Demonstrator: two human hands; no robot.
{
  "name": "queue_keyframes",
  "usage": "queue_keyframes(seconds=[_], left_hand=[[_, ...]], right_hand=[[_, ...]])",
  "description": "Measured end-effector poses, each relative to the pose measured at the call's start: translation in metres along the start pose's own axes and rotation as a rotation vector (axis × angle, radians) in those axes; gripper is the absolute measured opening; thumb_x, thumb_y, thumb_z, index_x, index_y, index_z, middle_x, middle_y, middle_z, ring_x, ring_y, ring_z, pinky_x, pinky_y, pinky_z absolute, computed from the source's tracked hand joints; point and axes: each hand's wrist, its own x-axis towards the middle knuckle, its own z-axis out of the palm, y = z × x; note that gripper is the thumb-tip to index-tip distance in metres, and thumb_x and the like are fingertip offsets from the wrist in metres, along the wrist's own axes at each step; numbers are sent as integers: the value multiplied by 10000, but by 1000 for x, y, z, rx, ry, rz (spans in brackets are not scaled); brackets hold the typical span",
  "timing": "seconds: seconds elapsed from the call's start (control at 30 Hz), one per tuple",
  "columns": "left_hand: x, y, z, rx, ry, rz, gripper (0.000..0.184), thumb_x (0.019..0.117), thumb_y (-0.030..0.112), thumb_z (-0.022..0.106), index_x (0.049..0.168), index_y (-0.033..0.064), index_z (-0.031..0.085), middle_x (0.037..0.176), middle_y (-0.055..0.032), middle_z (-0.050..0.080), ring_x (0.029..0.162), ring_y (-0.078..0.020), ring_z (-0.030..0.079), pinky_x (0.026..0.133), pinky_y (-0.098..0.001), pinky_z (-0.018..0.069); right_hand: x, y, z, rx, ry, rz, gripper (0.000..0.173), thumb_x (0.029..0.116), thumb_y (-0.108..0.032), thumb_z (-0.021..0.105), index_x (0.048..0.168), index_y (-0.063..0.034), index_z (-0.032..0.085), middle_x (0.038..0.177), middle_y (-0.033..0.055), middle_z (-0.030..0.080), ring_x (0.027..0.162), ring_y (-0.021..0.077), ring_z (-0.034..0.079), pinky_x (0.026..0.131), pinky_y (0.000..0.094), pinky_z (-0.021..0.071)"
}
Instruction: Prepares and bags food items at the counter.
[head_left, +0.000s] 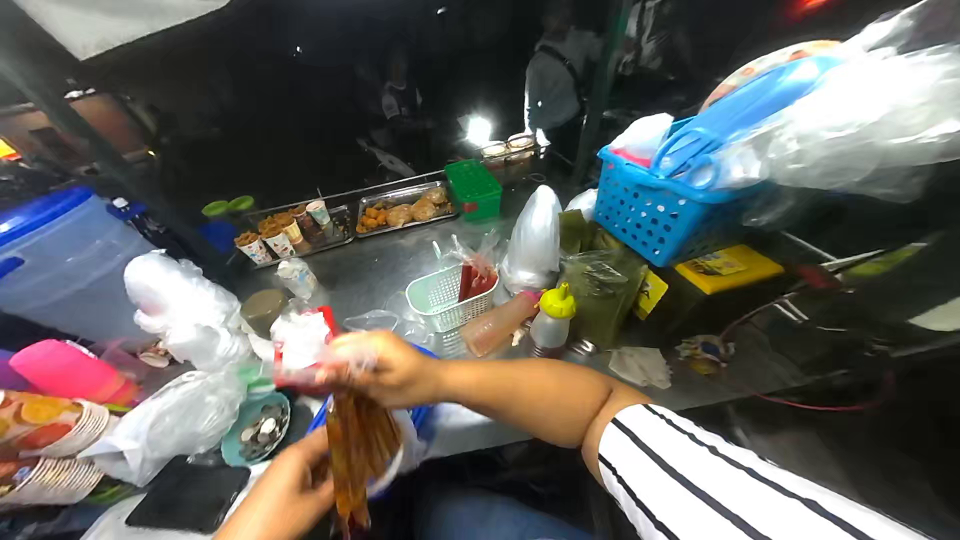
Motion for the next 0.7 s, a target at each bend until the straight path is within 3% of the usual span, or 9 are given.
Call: queue_keyframes(seconds=[0.13,0.23,0.33,0.4,0.6,0.7], left_hand=[[8,24,0,-231,96,-163,622,765,-38,719,1360,80,579,1064,34,745,731,-39,705,636,-211,598],[14,38,0,-310,101,-234,748,757,-98,732,1448,70,498,1112,-9,732,702,-63,703,615,-203,595],[19,42,5,-324,131,-269,672,733,-129,743,1348,78,570,1053,-6,733,709,-68,704,626,-207,599],[23,44,8,-353,176,-307,665,734,-147,747,1345,59,585,1006,-28,747,683,-82,702,606,-213,591],[27,47,2,-230,235,-429,527,770,-143,732,1264,24,654,925,-33,740,609,-56,655,568,-190,550],[23,43,-5,-176,167,-386,529,767,-99,730,1272,42,656,935,-19,739,645,-57,663,612,-207,564]], right_hand=[[13,-1,-10,-72,122,193,216,1031,-19,507,1016,119,672,815,97,649,743,78,602,727,254,533],[24,2,-18,-40,264,349,250,1075,-153,490,968,8,648,747,-34,584,658,-6,545,638,194,491],[31,7,-24,-9,369,415,333,1086,-238,482,815,-83,599,678,-62,542,601,7,514,587,213,459],[31,11,-25,-26,410,404,352,1084,-241,493,777,-97,587,655,-58,530,581,14,498,567,214,434],[23,5,-26,-177,417,381,318,1077,-224,517,816,-65,602,700,-49,545,621,-8,503,605,188,435],[12,1,-23,-208,418,372,365,1085,-291,506,839,-41,609,703,9,542,571,46,481,526,207,410]])
